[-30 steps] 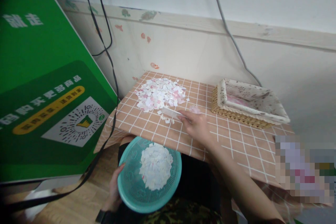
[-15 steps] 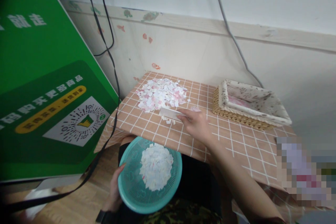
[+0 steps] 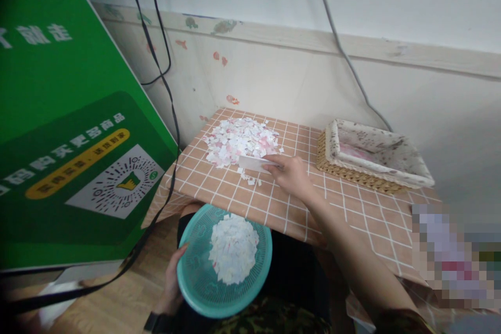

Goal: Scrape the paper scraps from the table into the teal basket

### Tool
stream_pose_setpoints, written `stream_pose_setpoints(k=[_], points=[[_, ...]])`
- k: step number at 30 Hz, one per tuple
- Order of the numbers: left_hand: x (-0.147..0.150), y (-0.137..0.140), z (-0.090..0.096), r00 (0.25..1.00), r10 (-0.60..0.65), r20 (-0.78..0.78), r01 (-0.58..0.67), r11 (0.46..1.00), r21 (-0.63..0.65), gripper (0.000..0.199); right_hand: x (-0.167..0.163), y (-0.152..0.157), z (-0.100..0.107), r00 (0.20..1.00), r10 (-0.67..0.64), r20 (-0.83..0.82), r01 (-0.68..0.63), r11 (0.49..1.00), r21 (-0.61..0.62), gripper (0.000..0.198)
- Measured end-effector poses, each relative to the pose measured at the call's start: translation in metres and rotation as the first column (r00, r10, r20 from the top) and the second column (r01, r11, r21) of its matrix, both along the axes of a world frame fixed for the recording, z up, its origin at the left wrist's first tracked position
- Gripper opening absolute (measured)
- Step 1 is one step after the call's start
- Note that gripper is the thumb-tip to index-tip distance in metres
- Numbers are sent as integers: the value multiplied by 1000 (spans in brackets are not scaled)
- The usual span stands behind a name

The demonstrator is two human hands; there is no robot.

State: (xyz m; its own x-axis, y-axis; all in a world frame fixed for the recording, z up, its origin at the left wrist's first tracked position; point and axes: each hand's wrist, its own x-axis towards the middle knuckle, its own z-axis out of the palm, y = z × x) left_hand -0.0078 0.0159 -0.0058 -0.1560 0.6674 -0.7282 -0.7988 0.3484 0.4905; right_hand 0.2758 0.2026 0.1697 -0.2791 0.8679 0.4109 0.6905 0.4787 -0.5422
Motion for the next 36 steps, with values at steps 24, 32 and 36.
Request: stream_pose_setpoints(k=[24,32,36], points=[[17,-8,44,997,-31,67,31,999,13,19,14,-62,-28,1000,7,-25,-5,998,59,22],[22,-4,67,999,-14,44,12,998,58,19,10,-86,-31,999,35,-1,-35,994,108,28],[24,1,75,998,-18,61,14,998,63,17,4,-105,-26,983,183,26,-184,979,88,40]])
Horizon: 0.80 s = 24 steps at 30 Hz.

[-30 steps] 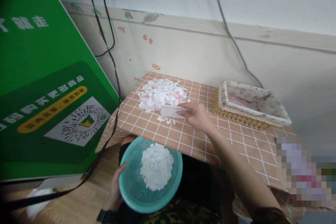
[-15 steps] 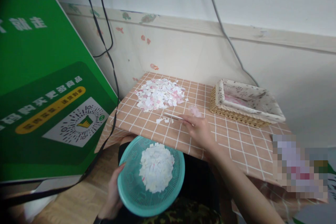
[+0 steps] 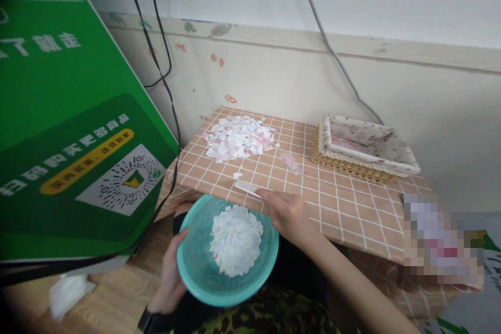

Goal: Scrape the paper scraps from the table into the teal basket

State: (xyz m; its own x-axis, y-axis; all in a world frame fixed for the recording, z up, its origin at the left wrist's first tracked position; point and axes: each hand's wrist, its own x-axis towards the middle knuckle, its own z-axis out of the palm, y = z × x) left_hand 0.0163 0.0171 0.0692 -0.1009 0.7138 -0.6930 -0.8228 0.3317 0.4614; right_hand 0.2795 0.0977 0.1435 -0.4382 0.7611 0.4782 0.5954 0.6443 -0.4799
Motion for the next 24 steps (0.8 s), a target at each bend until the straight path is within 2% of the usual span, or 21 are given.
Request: stream_pose_setpoints(k=[3,5,7,10,13,17,20,24], points=[[0,2,5,1000,-7,-7,7,1000,6,16,-5,-14,5,995,93,-30,-93,995,-17,41],[-2,3,6,1000,-17,-15,18,1000,19,16,-6,-16,7,995,75,-67,-77,996,-33,37],[-3,3,6,999,-24,-25,25,999,42,17,-6,-6,6,993,-48,-105,44,998,-38,29],[-6,3,4,999,-28,-32,30,997,74,17,-4,22,4,961,-245,-127,247,969,-1,23],[-7,3,2,999,-26,-29,29,995,93,16,-7,49,2,961,-273,-38,275,958,84,23],[-7,5,2,998,-13,-54,18,995,93,16,-12,58,-1,983,-184,20,182,980,77,24],[-8,7,4,999,-20,-48,23,997,76,15,-14,45,-2,999,-48,-11,48,999,25,28],[-9,7,3,999,-37,-25,39,997,64,17,-14,17,2,992,117,-38,-116,993,34,36]])
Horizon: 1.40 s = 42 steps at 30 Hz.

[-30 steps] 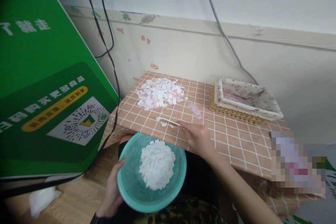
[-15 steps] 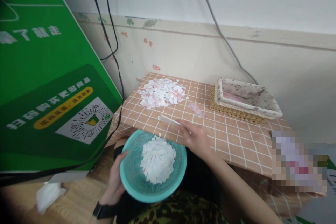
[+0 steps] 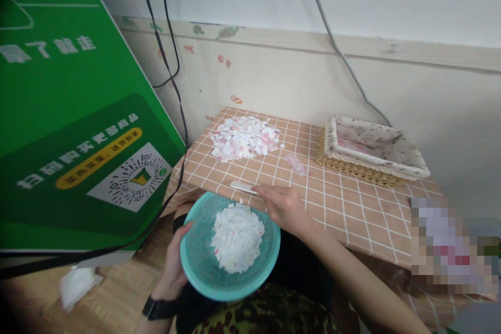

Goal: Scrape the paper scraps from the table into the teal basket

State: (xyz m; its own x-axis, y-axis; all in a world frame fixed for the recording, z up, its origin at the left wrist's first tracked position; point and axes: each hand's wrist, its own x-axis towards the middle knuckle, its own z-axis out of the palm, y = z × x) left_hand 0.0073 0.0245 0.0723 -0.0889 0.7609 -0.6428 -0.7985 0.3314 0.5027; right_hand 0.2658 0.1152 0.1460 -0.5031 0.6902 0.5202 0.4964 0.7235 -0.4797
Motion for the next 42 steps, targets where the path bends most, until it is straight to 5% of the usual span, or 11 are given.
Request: stream_pose_setpoints(k=[9,13,17,21,42], points=[[0,-4,-1,1000,15,9,-15,1000,1,15,-5,-36,8,993,110,-35,-113,990,-90,41],[-1,-4,-3,1000,22,16,-22,1000,0,14,6,-14,11,993,-105,-63,104,994,-18,31],[-2,-6,-8,1000,16,14,-17,1000,13,15,25,33,10,919,-388,-77,390,921,9,21],[-3,-6,-15,1000,14,-6,-14,1000,4,16,31,71,4,890,-450,-78,451,893,-1,22],[-15,-14,-72,995,98,4,-97,993,-70,18,29,76,5,902,-429,-50,425,903,-70,24]])
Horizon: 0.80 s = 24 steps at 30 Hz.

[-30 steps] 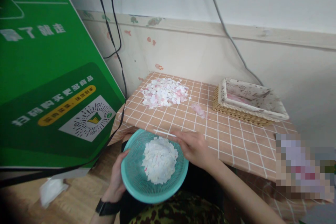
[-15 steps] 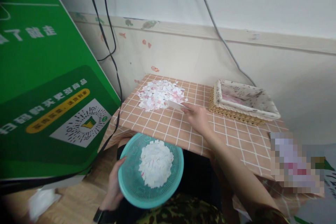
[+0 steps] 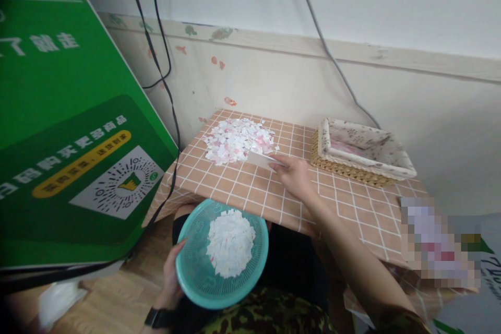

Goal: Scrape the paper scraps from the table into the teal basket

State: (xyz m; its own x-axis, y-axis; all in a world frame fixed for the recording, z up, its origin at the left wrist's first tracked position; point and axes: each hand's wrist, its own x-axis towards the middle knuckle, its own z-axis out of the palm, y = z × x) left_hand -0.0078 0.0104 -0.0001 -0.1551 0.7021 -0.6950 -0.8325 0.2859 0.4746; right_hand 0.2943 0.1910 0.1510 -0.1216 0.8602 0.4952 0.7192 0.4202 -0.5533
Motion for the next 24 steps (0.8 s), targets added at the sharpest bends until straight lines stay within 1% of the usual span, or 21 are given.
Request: stream_pose_setpoints(k=[2,4,7,12,15,18,20,24], points=[[0,0,0,1000,7,-11,-7,1000,-6,17,2,-1,0,999,0,-33,0,1000,-3,23],[0,1,0,1000,-1,-15,1,1000,4,19,4,-1,1,997,-31,-66,32,999,7,24],[1,1,0,1000,-11,-14,11,1000,11,20,3,0,0,996,-50,-69,51,999,17,24],[0,1,-3,999,-14,-32,14,1000,9,18,-7,0,1,997,52,-49,-54,998,-32,24],[0,0,-6,999,-6,-53,7,1000,21,18,-11,4,0,998,43,-56,-44,999,-19,24],[-1,0,-9,999,-10,-42,10,1000,-8,19,-15,10,0,999,30,-34,-31,999,-18,24],[-2,0,-9,1000,-9,-30,8,1000,-16,20,-17,13,0,997,64,-32,-65,997,-33,24],[-2,1,-11,1000,-10,-30,11,1000,14,20,-17,17,1,991,128,-49,-132,988,-86,24]])
